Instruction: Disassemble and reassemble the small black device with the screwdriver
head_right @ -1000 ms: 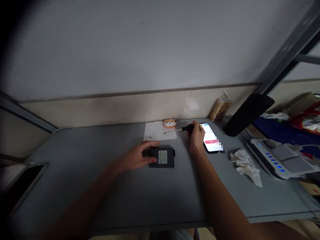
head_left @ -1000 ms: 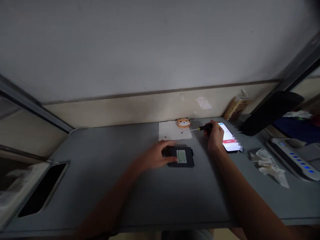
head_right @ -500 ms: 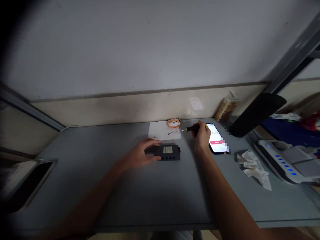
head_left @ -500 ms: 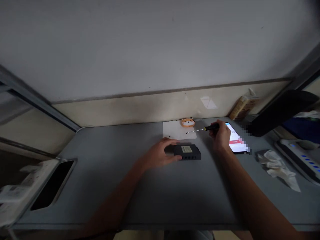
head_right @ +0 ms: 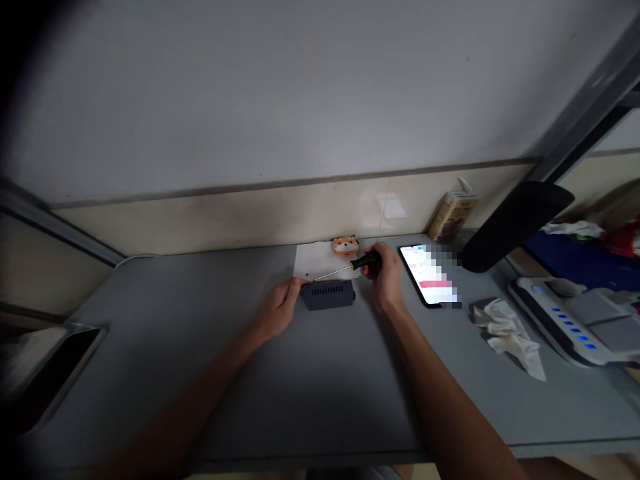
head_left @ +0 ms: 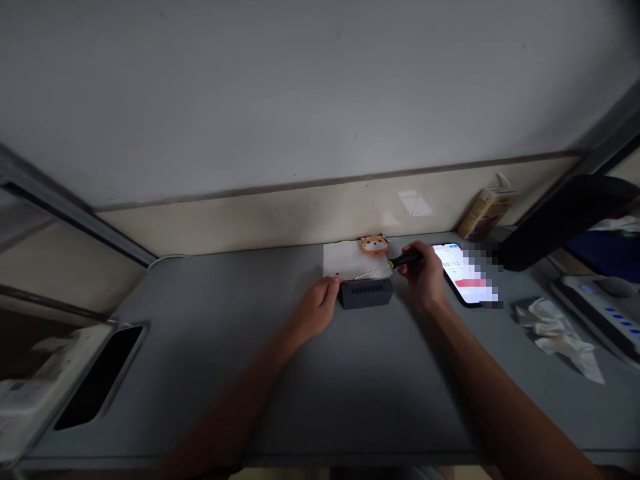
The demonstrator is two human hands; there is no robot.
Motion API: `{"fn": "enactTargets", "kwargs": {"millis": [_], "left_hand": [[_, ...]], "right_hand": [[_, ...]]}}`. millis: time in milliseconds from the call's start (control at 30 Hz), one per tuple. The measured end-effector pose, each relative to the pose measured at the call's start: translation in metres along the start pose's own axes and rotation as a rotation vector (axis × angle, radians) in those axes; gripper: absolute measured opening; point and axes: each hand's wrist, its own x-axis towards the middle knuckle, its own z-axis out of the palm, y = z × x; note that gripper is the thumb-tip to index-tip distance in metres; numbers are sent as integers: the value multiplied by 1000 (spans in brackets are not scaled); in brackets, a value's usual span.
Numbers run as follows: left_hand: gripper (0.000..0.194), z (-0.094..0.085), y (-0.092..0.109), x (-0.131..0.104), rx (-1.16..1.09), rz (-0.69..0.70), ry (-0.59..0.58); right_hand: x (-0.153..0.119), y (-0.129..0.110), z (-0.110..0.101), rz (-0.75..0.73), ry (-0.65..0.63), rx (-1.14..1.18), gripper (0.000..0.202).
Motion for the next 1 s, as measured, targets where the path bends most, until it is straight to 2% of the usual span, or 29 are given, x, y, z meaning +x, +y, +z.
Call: {"fn": "enactTargets", "kwargs": {"millis": [200, 367, 567, 1000], "left_hand": [[37, -4, 5, -1, 55, 318, 193], [24, -8, 9, -3, 163, 503, 242], [26, -9, 9, -4, 203, 529, 294], [34, -13, 0, -2, 318, 583, 252]], "right_hand": [[-4, 4, 2, -4, -79, -58, 24], [-4, 6, 2, 0, -87, -68, 23], [-4, 7, 3, 1, -110, -50, 24], [-5, 8, 2, 5, -102, -49, 23]]}}
